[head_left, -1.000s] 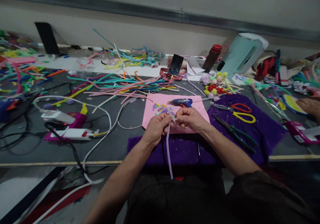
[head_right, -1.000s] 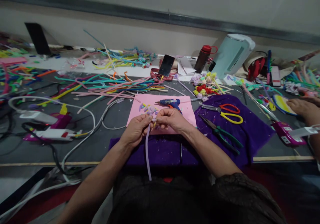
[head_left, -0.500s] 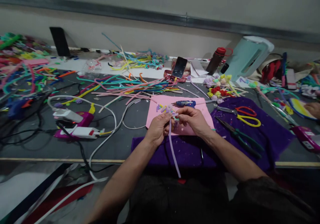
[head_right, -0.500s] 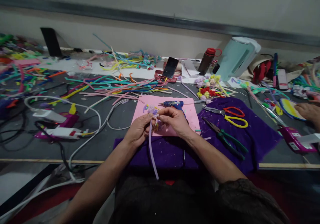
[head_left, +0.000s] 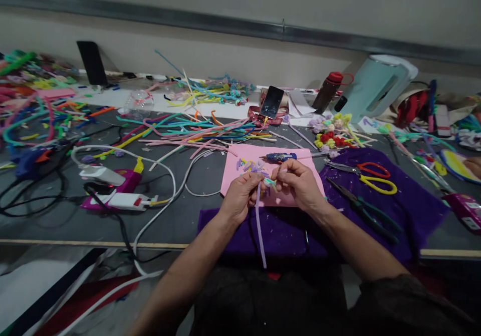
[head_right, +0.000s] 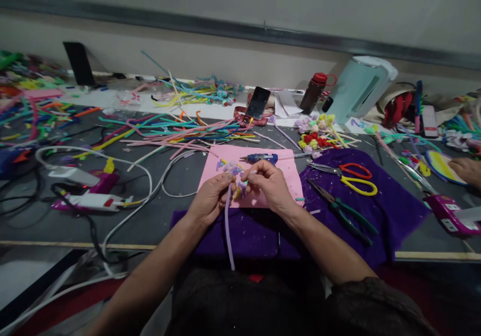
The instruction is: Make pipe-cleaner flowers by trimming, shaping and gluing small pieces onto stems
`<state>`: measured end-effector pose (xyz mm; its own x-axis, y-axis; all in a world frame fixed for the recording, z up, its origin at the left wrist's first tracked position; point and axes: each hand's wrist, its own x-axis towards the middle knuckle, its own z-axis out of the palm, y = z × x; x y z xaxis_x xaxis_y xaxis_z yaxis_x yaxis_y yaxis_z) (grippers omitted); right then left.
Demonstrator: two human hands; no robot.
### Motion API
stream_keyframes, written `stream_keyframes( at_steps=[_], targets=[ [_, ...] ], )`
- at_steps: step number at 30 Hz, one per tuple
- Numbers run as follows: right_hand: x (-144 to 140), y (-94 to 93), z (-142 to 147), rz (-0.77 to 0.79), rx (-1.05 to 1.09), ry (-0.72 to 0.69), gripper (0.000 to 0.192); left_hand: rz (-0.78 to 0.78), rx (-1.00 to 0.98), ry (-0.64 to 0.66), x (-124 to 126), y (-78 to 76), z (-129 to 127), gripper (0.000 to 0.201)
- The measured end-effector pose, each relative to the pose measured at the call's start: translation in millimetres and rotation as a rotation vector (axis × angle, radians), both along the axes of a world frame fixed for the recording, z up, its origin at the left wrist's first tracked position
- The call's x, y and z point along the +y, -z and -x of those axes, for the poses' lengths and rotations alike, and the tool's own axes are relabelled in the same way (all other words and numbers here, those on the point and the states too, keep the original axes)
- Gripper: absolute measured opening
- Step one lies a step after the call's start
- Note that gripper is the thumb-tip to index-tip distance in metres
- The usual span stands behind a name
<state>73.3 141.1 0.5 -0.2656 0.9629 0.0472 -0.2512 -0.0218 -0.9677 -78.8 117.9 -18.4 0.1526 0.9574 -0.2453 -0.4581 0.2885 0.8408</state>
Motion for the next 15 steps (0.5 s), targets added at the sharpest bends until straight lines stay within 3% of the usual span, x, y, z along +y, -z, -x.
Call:
stream_keyframes(
  at_steps=[9,15],
  targets=[
    [1.4,-3.1,-9.8,-0.137,-0.321,-0.108,0.018,0.001,0.034,0.006,-1.1,-0.5,2.5,0.028],
    [0.5,-6.0,-10.2,-0.08,-0.372,-0.282,0.025,0.014,0.085,0.047,-1.1,-2.3,1.3,0.029]
  ],
)
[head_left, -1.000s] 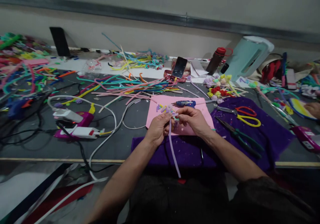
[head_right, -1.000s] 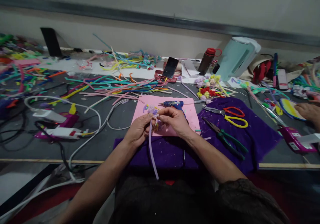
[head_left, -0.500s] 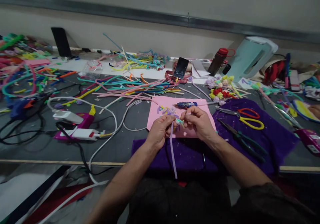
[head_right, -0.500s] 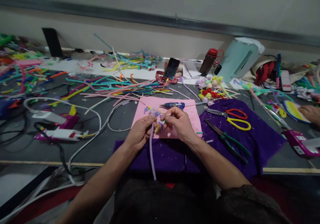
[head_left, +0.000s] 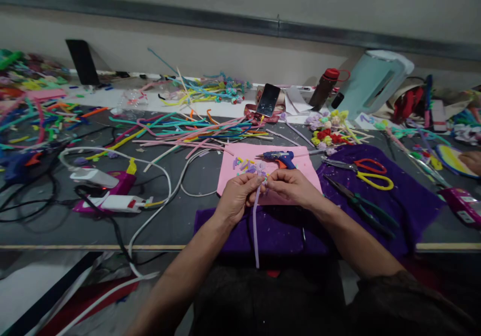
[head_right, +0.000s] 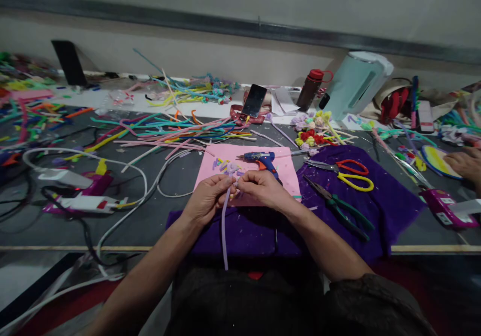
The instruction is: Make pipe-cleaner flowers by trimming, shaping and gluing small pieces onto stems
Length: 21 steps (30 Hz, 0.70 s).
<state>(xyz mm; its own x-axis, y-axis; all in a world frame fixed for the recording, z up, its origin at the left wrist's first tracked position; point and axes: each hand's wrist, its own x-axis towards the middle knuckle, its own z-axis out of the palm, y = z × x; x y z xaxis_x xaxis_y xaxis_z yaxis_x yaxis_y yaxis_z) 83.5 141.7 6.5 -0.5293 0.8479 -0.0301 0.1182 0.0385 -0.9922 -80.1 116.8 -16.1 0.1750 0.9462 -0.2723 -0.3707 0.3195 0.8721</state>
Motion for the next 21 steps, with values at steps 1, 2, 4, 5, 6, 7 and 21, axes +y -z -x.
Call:
stream_keyframes(
  at_steps=[1,2,4,5,6,7,21],
  targets=[
    [0.1,-0.2,0.0,0.011,-0.001,-0.016,0.025,-0.002,0.011,0.008,-0.2,-0.4,-0.2,0.029],
    [0.3,-0.1,-0.1,0.021,-0.001,-0.024,0.025,-0.005,0.024,0.015,-0.5,-0.8,-0.4,0.028],
    [0.9,1.2,-0.3,0.031,-0.005,-0.018,0.025,-0.015,0.053,0.018,-1.2,-1.5,-0.6,0.027],
    [1.3,2.5,-0.4,0.031,-0.012,-0.004,0.024,-0.023,0.069,0.017,-1.6,-1.8,-0.7,0.027],
    [1.8,4.2,-0.5,0.031,-0.021,0.012,0.024,-0.032,0.085,0.013,-2.0,-2.0,-0.7,0.026],
    [2.3,6.2,-0.6,0.031,-0.028,0.028,0.023,-0.038,0.101,0.008,-2.4,-2.1,-0.8,0.026],
    [5.5,10.5,-2.1,0.172,0.143,0.115,0.026,-0.02,0.019,0.048,1.6,4.9,0.3,0.033]
  ],
)
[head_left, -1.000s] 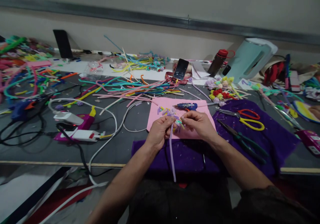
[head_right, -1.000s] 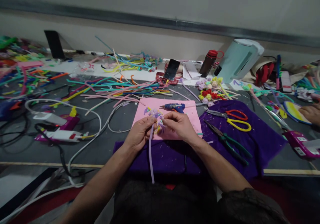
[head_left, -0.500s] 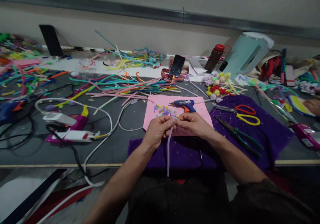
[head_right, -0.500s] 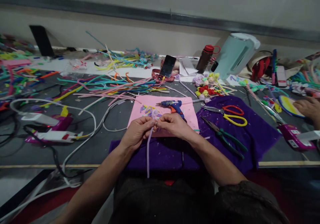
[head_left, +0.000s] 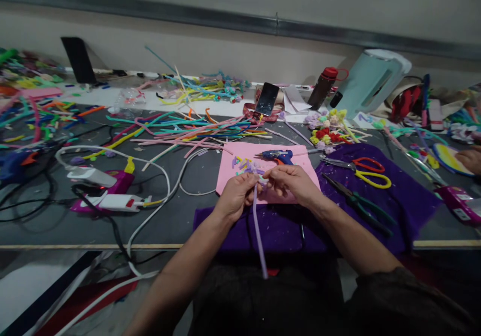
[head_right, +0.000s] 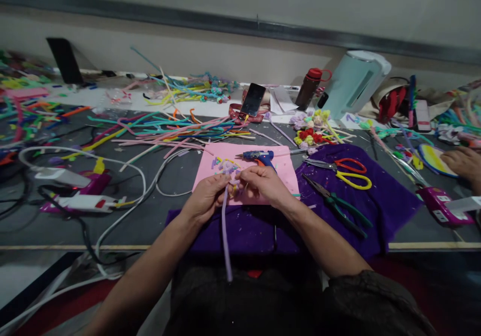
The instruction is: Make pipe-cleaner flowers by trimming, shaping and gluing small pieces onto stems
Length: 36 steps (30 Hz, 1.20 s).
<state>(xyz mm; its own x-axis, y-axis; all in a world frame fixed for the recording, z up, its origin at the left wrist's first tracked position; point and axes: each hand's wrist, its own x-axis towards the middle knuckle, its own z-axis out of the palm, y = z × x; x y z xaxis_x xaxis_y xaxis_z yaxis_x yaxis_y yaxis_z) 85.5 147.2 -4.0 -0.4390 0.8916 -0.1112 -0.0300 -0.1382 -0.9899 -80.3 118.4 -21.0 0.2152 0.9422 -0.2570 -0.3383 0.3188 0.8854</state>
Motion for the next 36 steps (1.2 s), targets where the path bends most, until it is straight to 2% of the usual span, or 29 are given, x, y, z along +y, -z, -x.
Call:
stream_keyframes(
  at_steps=[4,10,19,23,27,33,36],
  targets=[
    [1.5,-1.6,-1.3,-0.033,0.03,0.036,0.024,0.052,-0.06,0.005,3.0,2.3,2.9,0.031],
    [-3.3,-1.4,5.5,-0.098,0.003,-0.021,0.017,0.033,-0.102,0.029,1.5,0.5,1.5,0.03],
    [1.2,2.7,-0.1,0.094,0.065,-0.055,0.023,0.024,-0.056,0.069,-1.9,-4.6,1.5,0.027],
    [2.1,2.6,0.1,0.101,0.05,-0.079,0.025,0.027,-0.049,0.078,-2.1,-5.2,0.0,0.028],
    [2.3,-1.9,-1.2,-0.049,-0.036,0.022,0.023,0.056,-0.099,0.042,-0.3,-4.5,1.8,0.028],
    [2.7,0.8,-6.1,-0.419,-0.236,0.122,0.014,0.1,-0.172,0.004,1.5,-3.7,6.3,0.023],
    [0.9,1.8,-4.8,-0.449,-0.238,0.149,0.014,0.091,-0.129,0.025,1.0,-4.0,5.7,0.025]
  ],
)
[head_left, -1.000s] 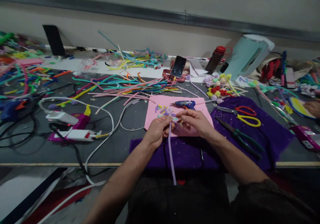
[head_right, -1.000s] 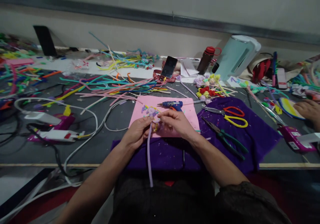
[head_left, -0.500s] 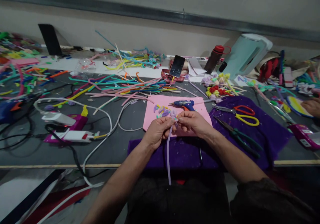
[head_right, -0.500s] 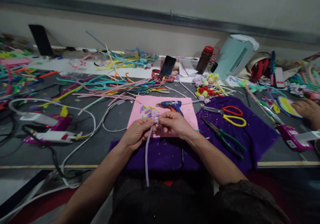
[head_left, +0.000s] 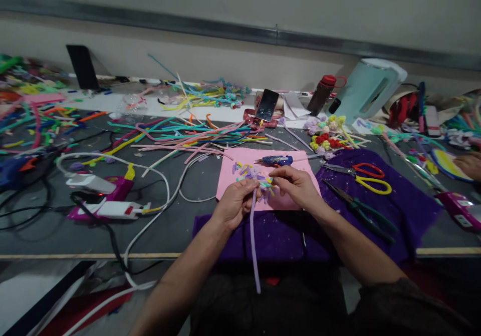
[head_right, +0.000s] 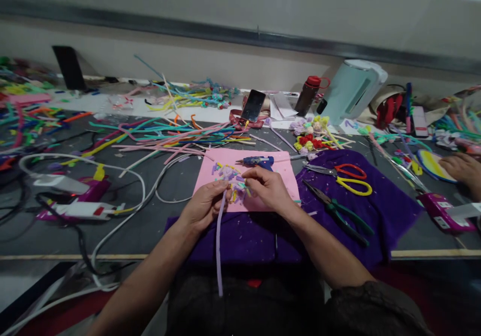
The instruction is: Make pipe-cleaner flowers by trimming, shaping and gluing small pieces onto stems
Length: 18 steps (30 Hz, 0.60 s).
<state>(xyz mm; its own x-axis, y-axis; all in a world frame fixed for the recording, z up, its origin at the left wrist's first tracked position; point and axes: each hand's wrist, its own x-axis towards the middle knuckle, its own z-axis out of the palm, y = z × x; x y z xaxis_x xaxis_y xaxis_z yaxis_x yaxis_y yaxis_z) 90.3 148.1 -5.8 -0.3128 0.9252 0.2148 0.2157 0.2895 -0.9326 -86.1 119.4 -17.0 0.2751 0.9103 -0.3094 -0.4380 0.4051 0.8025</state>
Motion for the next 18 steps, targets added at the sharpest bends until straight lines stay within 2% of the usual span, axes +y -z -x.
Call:
stream_keyframes(
  at_steps=[3,6,11,14,18],
  targets=[
    [-2.5,-3.5,3.0,-0.055,-0.003,-0.02,0.013,-0.036,0.063,0.033,-1.6,-1.1,-1.7,0.027],
    [-4.0,-7.2,4.7,-0.149,-0.028,-0.099,0.008,-0.076,0.116,0.043,-3.5,-2.0,-3.5,0.028],
    [-3.2,-5.9,2.8,-0.155,-0.095,-0.14,0.007,-0.087,0.166,0.035,-4.3,-1.8,-5.2,0.027],
    [-2.2,-4.4,1.8,-0.052,-0.074,-0.125,0.008,-0.087,0.171,0.037,-3.3,-1.0,-5.4,0.028],
    [-0.9,-6.1,1.3,0.232,0.105,-0.088,0.014,-0.085,0.138,-0.003,-1.6,0.8,-4.0,0.028]
  ],
)
